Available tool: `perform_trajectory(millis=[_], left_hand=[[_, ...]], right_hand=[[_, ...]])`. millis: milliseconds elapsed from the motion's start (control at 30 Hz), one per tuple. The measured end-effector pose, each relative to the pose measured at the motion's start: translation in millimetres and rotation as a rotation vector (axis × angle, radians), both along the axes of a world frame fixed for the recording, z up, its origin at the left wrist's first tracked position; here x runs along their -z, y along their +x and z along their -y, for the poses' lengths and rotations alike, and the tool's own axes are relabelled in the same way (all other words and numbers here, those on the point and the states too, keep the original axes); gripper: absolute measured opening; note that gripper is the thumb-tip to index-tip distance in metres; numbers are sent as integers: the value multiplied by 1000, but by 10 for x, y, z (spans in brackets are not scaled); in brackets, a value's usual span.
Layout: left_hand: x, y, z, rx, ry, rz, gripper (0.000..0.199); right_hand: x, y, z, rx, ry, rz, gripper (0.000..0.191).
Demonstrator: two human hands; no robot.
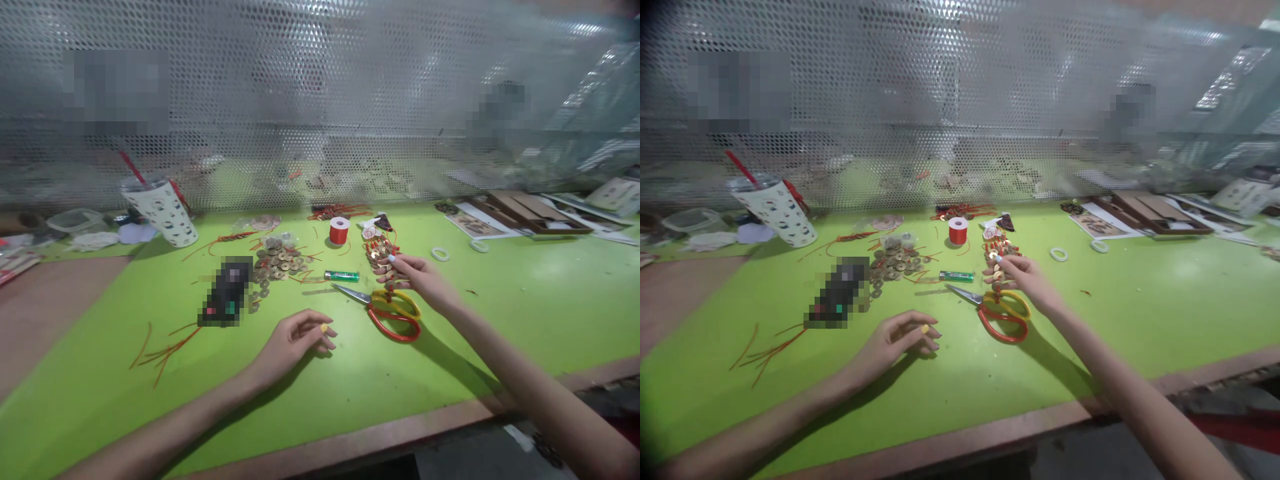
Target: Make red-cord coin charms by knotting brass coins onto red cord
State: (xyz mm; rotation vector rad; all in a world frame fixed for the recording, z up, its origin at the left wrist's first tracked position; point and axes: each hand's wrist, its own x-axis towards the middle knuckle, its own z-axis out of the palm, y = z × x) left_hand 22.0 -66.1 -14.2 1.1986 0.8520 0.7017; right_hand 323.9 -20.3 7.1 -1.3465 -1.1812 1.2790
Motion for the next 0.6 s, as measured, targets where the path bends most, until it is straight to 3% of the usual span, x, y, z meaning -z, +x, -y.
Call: perform_trajectory(millis=[167,300,600], left_hand=[[67,-11,45,17,35,-12,35],[88,-10,46,18,40,-14,35],[95,1,59,38,30,-12,30]], right_hand=[[105,195,-452,-50,138,300,41],[256,206,-749,-40,208,364,42],[393,298,-1036,-4,331,523,34]])
